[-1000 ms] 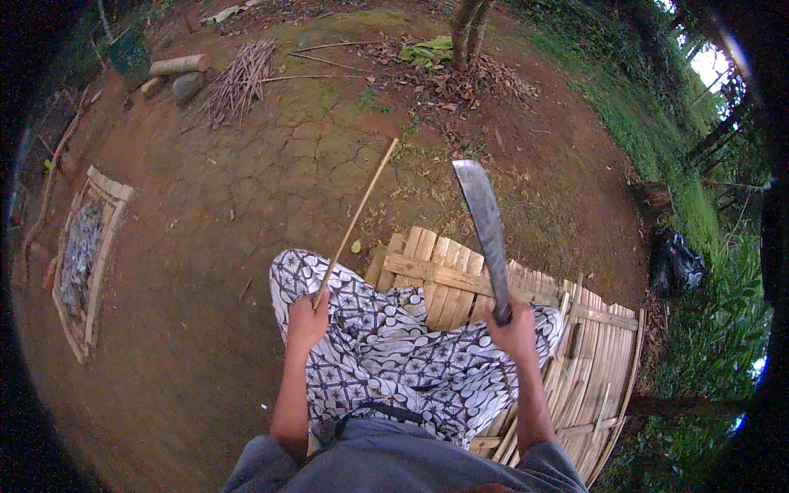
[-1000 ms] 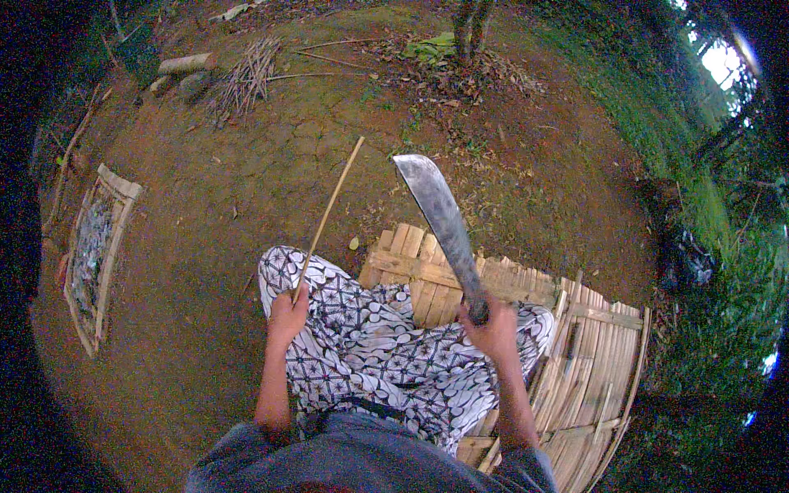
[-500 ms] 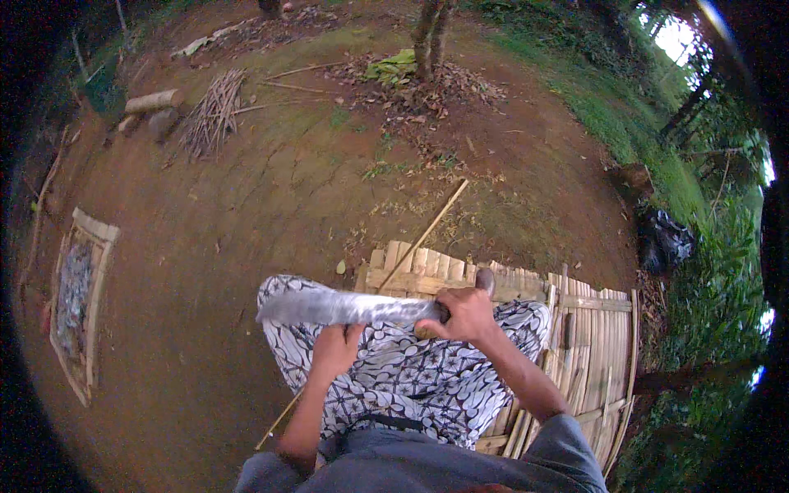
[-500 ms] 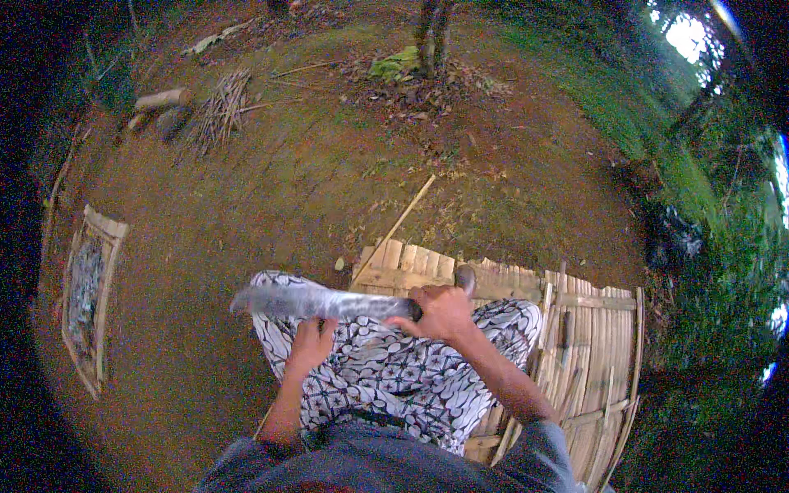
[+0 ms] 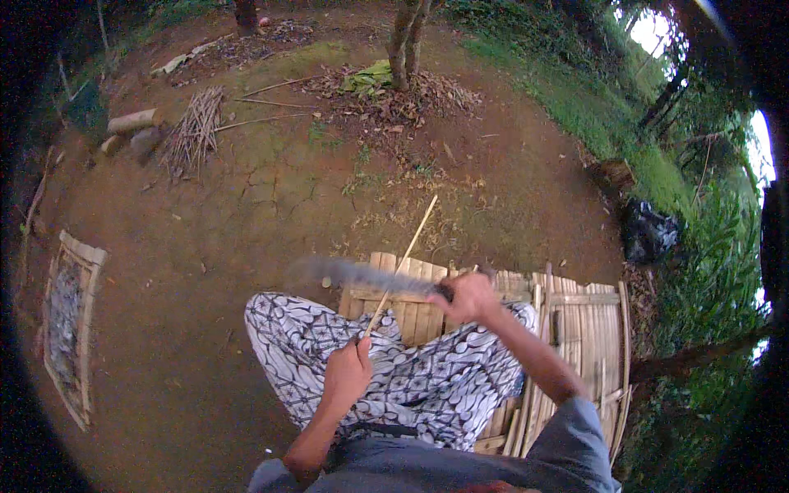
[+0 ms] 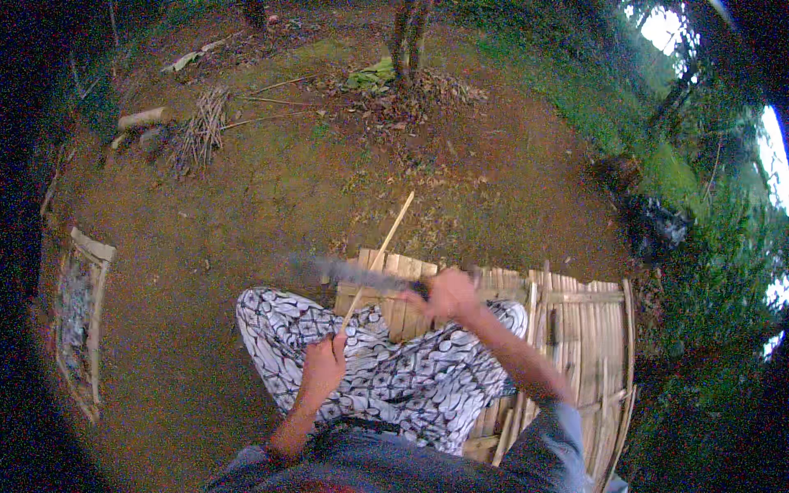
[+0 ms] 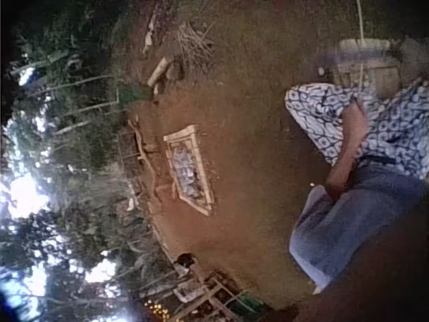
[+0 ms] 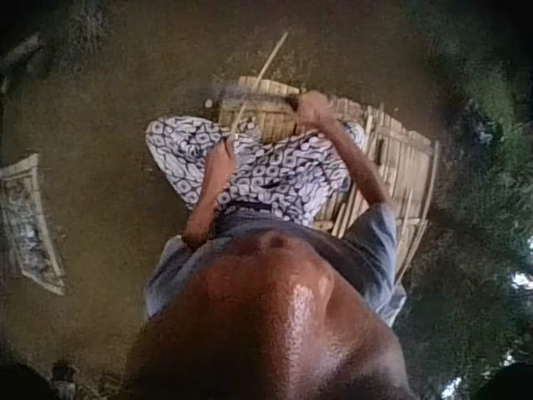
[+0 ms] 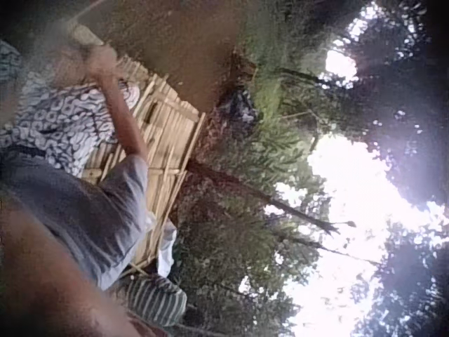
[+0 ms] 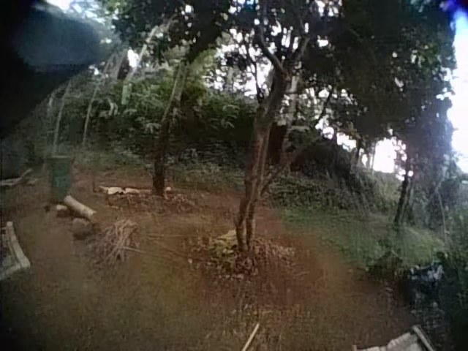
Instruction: The person sits cross-legged on a bamboo mat and uses a machete to scrape and sharpen a long, thin bamboo stick. They repeatedly draw the blade along the stick's length to smooth and thin it, occasionally pausing to inspect the edge and the stick's surface.
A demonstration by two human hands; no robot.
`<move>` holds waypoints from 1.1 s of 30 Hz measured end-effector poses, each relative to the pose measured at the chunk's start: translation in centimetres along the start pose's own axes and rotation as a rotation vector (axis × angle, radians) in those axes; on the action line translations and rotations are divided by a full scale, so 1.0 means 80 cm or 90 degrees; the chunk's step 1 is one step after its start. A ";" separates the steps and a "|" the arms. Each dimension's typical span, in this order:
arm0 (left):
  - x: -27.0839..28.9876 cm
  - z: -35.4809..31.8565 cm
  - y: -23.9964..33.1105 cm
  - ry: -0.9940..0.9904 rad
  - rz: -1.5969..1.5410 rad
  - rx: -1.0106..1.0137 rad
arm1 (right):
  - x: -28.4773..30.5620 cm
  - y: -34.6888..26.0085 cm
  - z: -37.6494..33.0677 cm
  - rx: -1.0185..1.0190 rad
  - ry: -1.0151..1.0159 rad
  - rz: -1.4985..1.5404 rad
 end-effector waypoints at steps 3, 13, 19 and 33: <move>-0.002 0.001 -0.012 -0.025 0.009 0.020 | 0.034 0.014 0.005 -0.082 0.049 0.205; 0.037 0.003 0.003 0.066 0.085 -0.008 | 0.045 0.053 -0.012 -0.180 0.075 0.285; 0.028 0.004 0.001 0.009 0.081 0.009 | 0.029 0.074 0.004 -0.190 0.002 0.117; -0.003 0.033 -0.031 -0.086 -0.384 0.013 | 0.030 0.098 -0.038 -0.220 0.227 0.425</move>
Point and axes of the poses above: each hand's wrist, its own z-axis towards the middle knuckle, its own x-axis out of the back of the hand, y = z × x, the point moved 8 cm from there along z, towards the middle knuckle, and after that the axes turned 15 degrees about z, right-handed, at the moved point
